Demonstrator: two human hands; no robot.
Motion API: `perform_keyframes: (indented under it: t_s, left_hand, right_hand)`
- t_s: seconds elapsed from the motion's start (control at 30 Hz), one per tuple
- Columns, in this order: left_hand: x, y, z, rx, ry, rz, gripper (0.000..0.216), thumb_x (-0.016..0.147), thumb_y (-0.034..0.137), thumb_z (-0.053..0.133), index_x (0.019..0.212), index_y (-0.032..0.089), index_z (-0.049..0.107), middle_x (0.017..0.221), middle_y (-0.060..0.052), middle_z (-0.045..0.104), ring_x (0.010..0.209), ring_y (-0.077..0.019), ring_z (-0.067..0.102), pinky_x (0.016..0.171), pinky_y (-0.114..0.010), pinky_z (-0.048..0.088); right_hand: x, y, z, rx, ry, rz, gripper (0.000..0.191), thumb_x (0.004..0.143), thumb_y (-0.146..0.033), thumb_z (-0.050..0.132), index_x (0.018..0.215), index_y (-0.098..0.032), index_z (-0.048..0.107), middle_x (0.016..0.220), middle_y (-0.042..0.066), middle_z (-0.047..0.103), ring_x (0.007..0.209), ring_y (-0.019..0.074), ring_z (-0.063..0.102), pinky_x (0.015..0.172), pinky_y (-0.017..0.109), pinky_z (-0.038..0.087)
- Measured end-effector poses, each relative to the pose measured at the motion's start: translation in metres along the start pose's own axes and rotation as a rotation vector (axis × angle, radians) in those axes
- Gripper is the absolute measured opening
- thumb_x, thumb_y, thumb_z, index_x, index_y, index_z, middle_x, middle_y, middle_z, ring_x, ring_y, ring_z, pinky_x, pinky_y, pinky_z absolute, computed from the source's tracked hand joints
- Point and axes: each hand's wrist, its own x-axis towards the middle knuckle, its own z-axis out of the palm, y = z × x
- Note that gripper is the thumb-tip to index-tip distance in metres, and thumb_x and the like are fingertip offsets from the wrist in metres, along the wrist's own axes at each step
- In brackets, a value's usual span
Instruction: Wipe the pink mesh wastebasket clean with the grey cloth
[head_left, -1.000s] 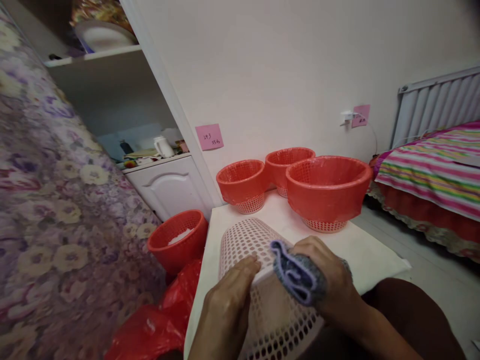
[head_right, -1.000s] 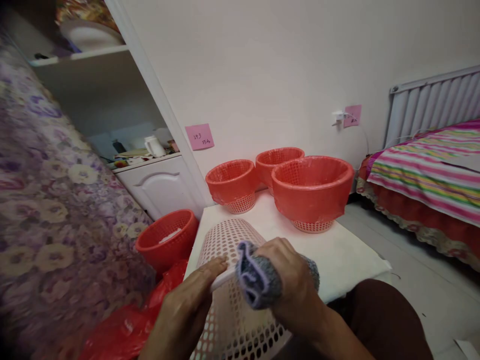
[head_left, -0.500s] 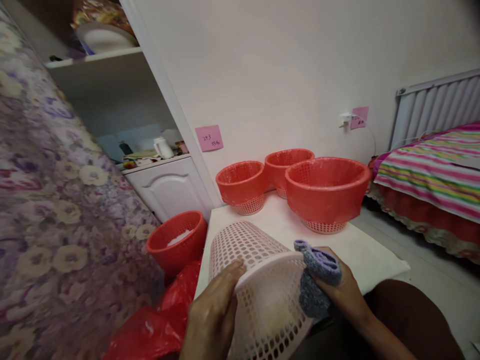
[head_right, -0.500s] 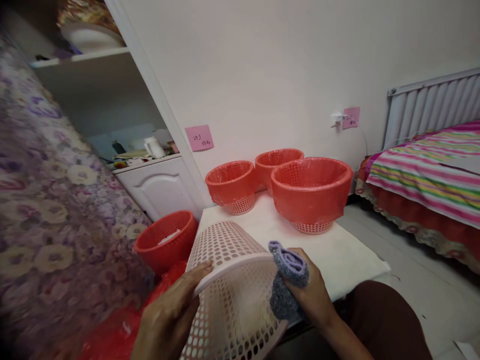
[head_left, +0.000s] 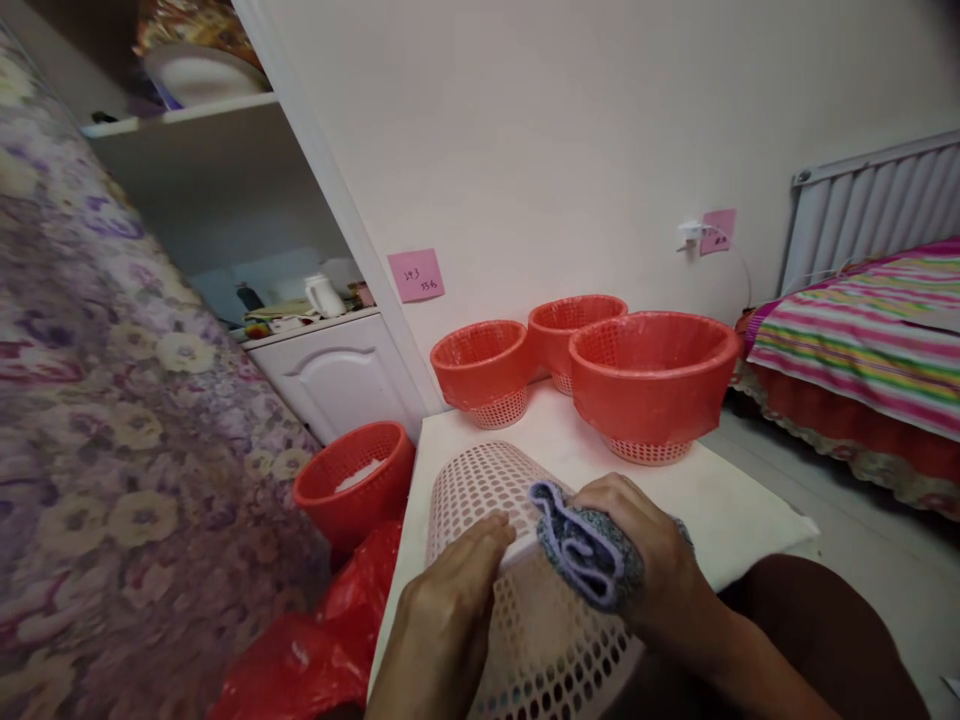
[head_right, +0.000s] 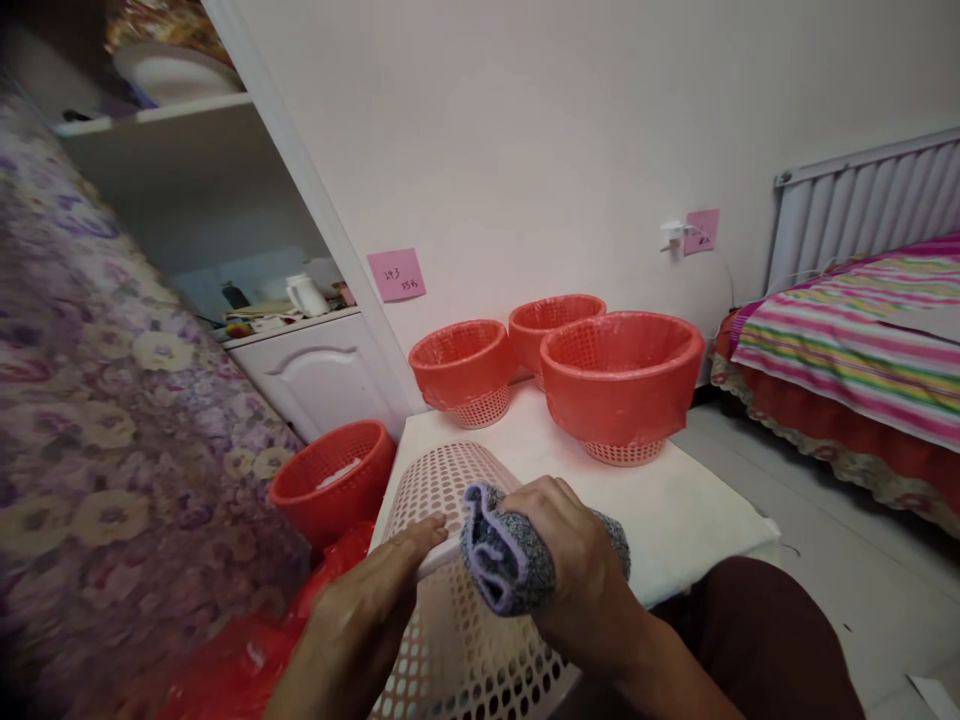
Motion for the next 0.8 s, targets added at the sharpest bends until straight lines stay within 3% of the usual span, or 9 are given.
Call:
perform_keyframes:
  t_s: [0.2, 0.37, 0.5, 0.63, 0.7, 0.8]
  left_hand:
    - [-0.009, -0.014, -0.004, -0.093, 0.050, -0.189, 0.027, 0.093, 0.020, 0.050, 0.115, 0.021, 0.065, 0.116, -0.004, 0.075, 0.107, -0.0117, 0.070, 0.097, -0.020, 0.049]
    - [-0.014, -0.028, -0.010, -0.217, 0.044, -0.341, 0.030, 0.091, 0.023, 0.056, 0.118, 0.031, 0.066, 0.118, 0.003, 0.074, 0.106, -0.0118, 0.070, 0.096, -0.022, 0.053]
    - [-0.005, -0.036, -0.023, -0.350, 0.009, -0.483, 0.031, 0.090, 0.028, 0.059, 0.118, 0.035, 0.068, 0.114, 0.005, 0.076, 0.100, -0.0152, 0.072, 0.091, -0.026, 0.055]
    - [0.019, -0.055, -0.036, -0.425, -0.047, -0.558, 0.026, 0.087, 0.034, 0.061, 0.109, 0.028, 0.072, 0.097, 0.002, 0.077, 0.087, -0.0189, 0.070, 0.080, -0.029, 0.053]
    - [0.034, -0.067, -0.041, -0.466, -0.091, -0.569, 0.025, 0.085, 0.036, 0.062, 0.105, 0.024, 0.071, 0.093, 0.000, 0.075, 0.086, -0.0209, 0.069, 0.078, -0.031, 0.051]
    - [0.057, -0.081, -0.047, -0.549, -0.140, -0.574, 0.031, 0.081, 0.038, 0.065, 0.106, 0.021, 0.070, 0.096, -0.003, 0.074, 0.091, -0.0239, 0.068, 0.084, -0.034, 0.049]
  right_hand:
    - [-0.028, 0.048, -0.001, 0.211, 0.080, 0.395, 0.033, 0.078, -0.018, 0.064, 0.109, -0.023, 0.056, 0.099, 0.002, 0.062, 0.088, 0.0189, 0.061, 0.076, 0.031, 0.049]
    - [-0.065, 0.074, 0.009, 0.387, 0.215, 0.628, 0.039, 0.076, -0.040, 0.073, 0.109, -0.021, 0.062, 0.106, 0.006, 0.071, 0.099, 0.0255, 0.065, 0.089, 0.039, 0.051]
    - [-0.073, 0.067, 0.015, 0.578, 0.379, 0.834, 0.040, 0.066, -0.040, 0.082, 0.098, -0.019, 0.071, 0.096, 0.007, 0.077, 0.089, 0.0290, 0.070, 0.082, 0.042, 0.056]
    - [-0.054, 0.047, 0.002, 0.806, 0.395, 0.907, 0.032, 0.065, -0.034, 0.084, 0.092, -0.019, 0.074, 0.079, 0.004, 0.077, 0.072, 0.0263, 0.071, 0.066, 0.038, 0.057]
    - [-0.039, 0.036, -0.010, 0.896, 0.387, 0.928, 0.033, 0.065, -0.028, 0.082, 0.094, -0.019, 0.073, 0.077, 0.002, 0.076, 0.069, 0.0250, 0.071, 0.065, 0.036, 0.058]
    - [-0.018, 0.025, -0.027, 0.999, 0.397, 0.960, 0.049, 0.065, -0.022, 0.080, 0.112, -0.022, 0.069, 0.081, 0.001, 0.077, 0.073, 0.0249, 0.072, 0.066, 0.035, 0.058]
